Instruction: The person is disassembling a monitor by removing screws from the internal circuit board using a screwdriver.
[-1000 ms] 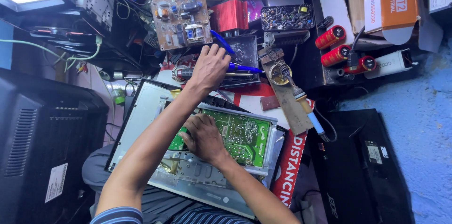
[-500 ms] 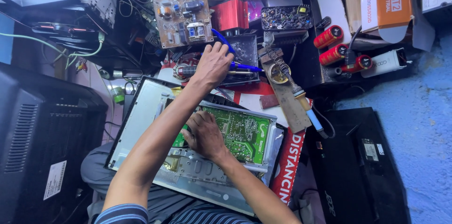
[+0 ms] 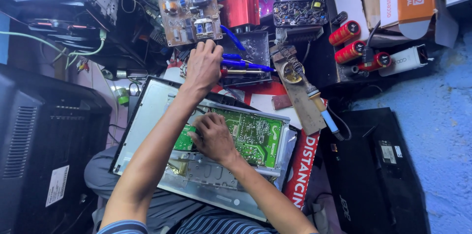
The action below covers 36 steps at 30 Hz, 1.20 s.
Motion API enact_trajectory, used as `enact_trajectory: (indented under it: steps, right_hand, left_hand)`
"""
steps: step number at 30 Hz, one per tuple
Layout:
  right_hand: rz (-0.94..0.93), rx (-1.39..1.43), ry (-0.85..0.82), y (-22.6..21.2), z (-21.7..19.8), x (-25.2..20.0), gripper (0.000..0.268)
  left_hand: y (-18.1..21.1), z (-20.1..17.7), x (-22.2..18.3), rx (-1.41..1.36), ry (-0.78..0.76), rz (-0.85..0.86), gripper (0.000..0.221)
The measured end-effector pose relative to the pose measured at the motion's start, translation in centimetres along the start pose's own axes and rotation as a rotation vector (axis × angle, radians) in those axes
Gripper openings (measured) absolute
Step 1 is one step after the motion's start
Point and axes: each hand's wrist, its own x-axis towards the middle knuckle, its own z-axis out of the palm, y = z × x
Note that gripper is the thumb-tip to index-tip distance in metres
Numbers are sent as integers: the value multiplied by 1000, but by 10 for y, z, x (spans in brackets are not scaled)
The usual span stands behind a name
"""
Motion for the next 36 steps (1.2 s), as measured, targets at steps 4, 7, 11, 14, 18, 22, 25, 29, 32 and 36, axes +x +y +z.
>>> enact_trajectory:
  steps: [4,7,11,14,18,22,25,29,32,36]
  right_hand:
    - [-5,-5,-16,-1,2,1,19]
    - [-5,-18,-21,-2,3,0,21]
    - [-1,-16,-23,-2,0,2,20]
    - [-2,-15,-34,-3,0,2,20]
    - [9,-10,-56,-7,-7,6,19]
    - [10,-1,-68,-4,-3,3,19]
    - [16,5,-77,-5,-4,4,19]
    - [16,21,-68,-5,-4,4,18]
    - [16,12,-63,-3,-2,4,19]
    - [11,4,-57,-4,-2,5,19]
  left_hand:
    - [-5,-8,-4,-131,-132,-65,20]
    - [-4,-11,-8,-306,-251,-155,22]
    - [-4,-23,-7,-418,-224,-262,28]
    - [-7,-32,-12,-416,-242,-325,32]
    - [-14,-31,-18,-439,-314,-394,33]
    - [-14,-33,-17,-474,-323,-443,33]
    - [-17,-29,-18,-497,-334,-469,33]
    - [-14,-35,-23,-476,-236,-418,36]
    - [-7,-51,-27,-441,-197,-362,46]
    - [-12,-51,-42,-327,-279,-234,66]
